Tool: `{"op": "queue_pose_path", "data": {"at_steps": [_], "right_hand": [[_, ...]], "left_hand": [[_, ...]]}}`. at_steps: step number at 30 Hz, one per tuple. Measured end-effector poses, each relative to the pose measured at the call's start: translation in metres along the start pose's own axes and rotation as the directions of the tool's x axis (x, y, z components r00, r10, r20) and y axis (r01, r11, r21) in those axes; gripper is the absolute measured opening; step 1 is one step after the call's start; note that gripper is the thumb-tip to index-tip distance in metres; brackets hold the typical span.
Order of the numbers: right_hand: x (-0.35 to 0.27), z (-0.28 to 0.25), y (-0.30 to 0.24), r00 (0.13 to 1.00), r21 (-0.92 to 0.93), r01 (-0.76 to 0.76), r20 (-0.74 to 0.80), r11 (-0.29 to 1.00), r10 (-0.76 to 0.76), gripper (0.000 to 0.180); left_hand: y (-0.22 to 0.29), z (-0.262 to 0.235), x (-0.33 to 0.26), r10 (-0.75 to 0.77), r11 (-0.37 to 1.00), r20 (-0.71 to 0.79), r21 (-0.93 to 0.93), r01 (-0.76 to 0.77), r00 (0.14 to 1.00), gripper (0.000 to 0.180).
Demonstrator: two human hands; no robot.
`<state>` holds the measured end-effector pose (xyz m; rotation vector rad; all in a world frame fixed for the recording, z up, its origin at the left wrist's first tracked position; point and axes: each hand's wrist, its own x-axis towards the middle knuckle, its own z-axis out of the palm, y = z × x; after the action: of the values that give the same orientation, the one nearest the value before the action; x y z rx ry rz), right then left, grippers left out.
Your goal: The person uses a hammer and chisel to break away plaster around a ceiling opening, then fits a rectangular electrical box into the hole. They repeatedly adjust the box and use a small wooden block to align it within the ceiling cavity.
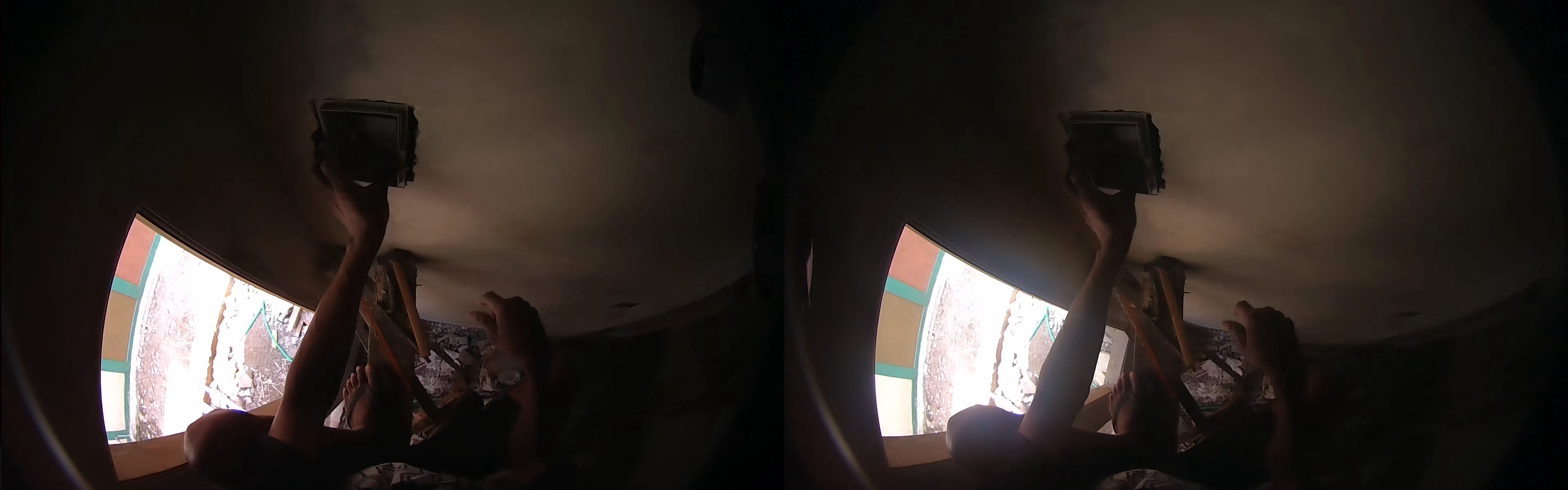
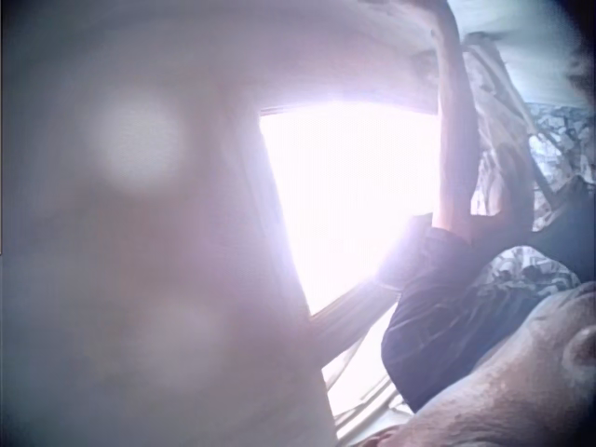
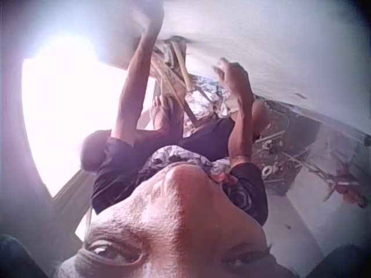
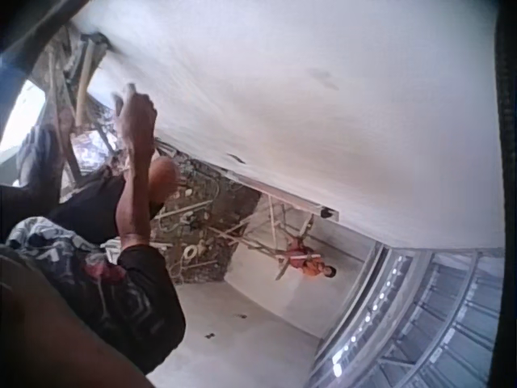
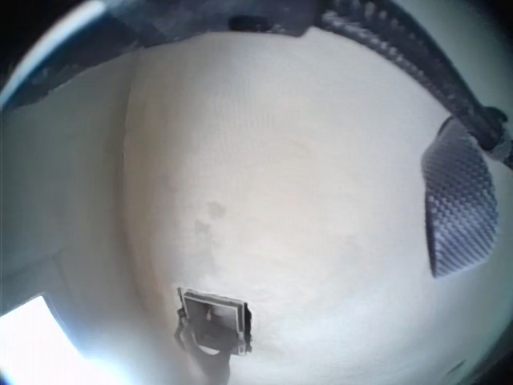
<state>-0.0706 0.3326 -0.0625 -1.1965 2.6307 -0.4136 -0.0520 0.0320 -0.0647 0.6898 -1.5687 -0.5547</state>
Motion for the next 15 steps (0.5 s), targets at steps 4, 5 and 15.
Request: {"op": "queue_pose_path", "data": {"at_steps": [4, 5, 15], "right_hand": [[-0.015, 0.012, 0.005, 0.945, 0.076, 0.094, 0.308, 0.993, -0.113, 0.043], [-0.018, 0.011, 0.007, 0.947, 0.134, 0.108, 0.286, 0.985, -0.143, 0.043], [-0.027, 0.019, 0.021, 0.983, 0.001, 0.18, -0.014, 0.984, -0.18, 0.046]], "left_hand": [[-0.013, -0.006, 0.009, 0.053, 0.995, 0.05, 0.079, -0.057, 0.997, 0.093], [-0.012, -0.003, 0.008, 0.021, 0.996, 0.08, 0.084, -0.028, 0.997, 0.096], [-0.026, -0.005, 0.014, 0.067, 0.995, 0.077, 0.07, -0.072, 0.995, 0.081]]}}
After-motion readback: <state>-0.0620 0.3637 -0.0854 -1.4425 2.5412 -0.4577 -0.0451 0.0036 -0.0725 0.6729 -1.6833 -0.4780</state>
